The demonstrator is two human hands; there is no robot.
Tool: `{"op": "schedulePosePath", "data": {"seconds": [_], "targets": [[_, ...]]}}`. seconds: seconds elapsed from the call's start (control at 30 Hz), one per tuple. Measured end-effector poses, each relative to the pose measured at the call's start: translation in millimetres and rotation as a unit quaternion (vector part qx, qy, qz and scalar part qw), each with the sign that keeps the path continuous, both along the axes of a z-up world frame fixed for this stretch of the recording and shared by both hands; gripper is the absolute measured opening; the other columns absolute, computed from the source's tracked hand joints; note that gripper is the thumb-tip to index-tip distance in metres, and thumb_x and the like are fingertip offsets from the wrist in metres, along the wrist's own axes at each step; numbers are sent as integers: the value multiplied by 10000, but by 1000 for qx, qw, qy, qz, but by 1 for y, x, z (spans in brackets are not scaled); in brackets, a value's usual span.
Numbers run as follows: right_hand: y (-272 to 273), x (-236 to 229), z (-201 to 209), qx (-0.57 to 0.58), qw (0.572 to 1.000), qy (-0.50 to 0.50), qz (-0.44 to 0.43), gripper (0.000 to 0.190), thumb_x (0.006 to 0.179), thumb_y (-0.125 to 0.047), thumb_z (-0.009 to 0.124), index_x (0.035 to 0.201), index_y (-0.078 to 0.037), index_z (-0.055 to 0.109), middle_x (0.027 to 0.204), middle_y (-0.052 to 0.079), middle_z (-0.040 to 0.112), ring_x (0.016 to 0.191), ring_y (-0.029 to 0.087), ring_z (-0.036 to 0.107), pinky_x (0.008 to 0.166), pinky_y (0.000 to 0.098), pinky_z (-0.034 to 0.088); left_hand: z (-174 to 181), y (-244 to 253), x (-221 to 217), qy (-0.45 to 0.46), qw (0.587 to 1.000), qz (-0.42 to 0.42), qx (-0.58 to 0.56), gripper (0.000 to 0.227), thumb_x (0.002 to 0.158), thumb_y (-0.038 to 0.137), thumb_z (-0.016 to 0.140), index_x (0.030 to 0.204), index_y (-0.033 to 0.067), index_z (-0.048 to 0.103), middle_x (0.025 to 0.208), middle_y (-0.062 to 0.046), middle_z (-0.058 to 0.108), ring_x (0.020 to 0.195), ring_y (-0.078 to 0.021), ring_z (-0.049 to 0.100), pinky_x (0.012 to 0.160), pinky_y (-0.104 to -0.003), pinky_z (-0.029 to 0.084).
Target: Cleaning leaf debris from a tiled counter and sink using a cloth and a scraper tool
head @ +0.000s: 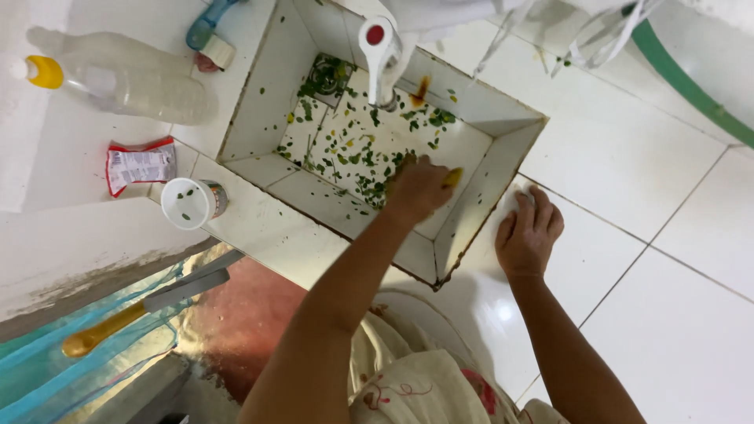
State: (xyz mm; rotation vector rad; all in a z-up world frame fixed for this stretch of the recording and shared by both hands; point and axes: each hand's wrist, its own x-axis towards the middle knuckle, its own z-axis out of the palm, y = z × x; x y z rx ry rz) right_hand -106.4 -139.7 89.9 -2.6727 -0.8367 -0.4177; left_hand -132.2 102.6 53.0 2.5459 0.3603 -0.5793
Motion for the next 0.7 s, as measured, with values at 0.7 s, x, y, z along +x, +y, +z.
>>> {"op": "schedulePosePath", "data": {"seconds": [0.7], "targets": [[90,-47,89,117,921,360,92,910,734,-141,852,1549,-86,449,1417,232,523,1299,477,476,1061,540,406,149,31,-79,-53,961,37,-271,782,952,322,613,1630,408,233,1452,-228,443,1200,-537,610,929,-597,582]]}}
